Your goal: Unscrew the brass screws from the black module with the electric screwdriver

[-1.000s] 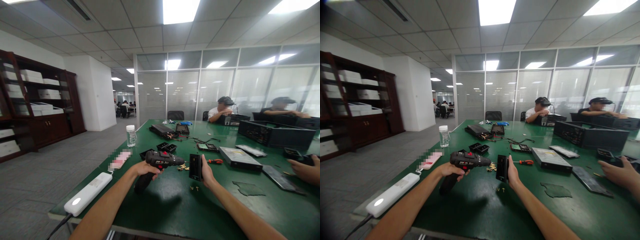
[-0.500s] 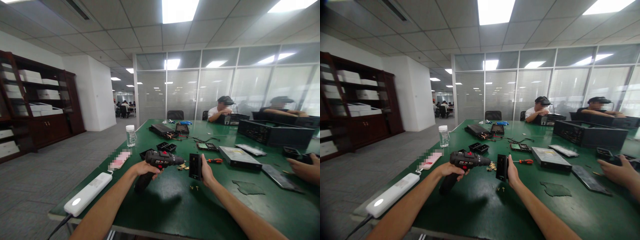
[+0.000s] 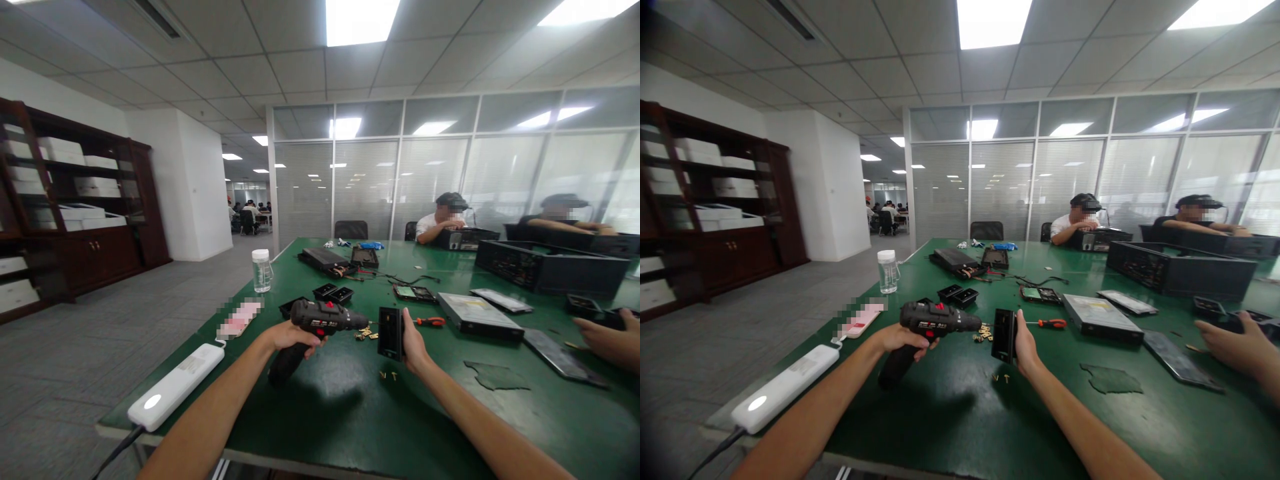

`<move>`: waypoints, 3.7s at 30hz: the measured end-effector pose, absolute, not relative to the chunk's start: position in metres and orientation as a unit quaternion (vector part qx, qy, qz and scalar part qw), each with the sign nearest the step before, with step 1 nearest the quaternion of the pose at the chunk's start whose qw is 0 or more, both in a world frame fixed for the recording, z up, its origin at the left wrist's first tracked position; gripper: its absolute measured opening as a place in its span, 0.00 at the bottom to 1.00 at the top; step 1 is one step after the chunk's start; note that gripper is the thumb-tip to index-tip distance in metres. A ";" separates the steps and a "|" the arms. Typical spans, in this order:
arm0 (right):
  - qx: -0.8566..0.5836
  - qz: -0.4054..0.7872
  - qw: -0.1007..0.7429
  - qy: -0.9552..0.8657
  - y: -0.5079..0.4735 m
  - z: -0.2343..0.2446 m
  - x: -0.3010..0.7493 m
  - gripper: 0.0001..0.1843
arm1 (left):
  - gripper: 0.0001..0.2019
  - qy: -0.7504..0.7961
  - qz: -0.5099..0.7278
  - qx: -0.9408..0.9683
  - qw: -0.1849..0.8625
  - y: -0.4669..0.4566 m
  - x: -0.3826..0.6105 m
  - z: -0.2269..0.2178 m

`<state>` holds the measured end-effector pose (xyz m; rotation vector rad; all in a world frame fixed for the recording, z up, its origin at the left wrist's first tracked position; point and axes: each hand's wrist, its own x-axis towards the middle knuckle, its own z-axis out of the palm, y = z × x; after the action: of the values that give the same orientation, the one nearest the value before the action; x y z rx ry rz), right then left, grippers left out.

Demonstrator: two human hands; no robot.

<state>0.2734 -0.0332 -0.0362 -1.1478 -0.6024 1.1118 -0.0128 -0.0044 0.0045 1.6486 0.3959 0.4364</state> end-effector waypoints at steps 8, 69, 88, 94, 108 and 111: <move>-0.503 0.490 0.662 -0.261 -0.032 -0.037 0.274 0.27 | 0.16 0.169 0.191 0.718 0.647 -0.005 -0.012 0.004; -0.489 0.493 0.664 -0.277 -0.033 -0.038 0.275 0.27 | 0.17 0.176 0.189 0.722 0.642 -0.005 -0.012 0.006; -0.501 0.491 0.663 -0.262 -0.035 -0.034 0.273 0.26 | 0.17 0.176 0.190 0.719 0.645 -0.004 -0.013 0.004; -0.499 0.499 0.659 -0.260 -0.034 -0.036 0.273 0.27 | 0.17 0.174 0.188 0.717 0.648 -0.005 -0.012 0.005; -0.506 0.487 0.663 -0.257 -0.035 -0.033 0.272 0.28 | 0.16 0.173 0.195 0.715 0.649 -0.006 -0.012 0.006; -0.505 0.489 0.662 -0.259 -0.035 -0.034 0.272 0.28 | 0.16 0.165 0.191 0.714 0.653 -0.006 -0.012 0.006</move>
<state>0.2725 -0.0345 -0.0336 -1.1427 -0.5853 1.1050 -0.0124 -0.0061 0.0062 1.6199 0.3755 0.4338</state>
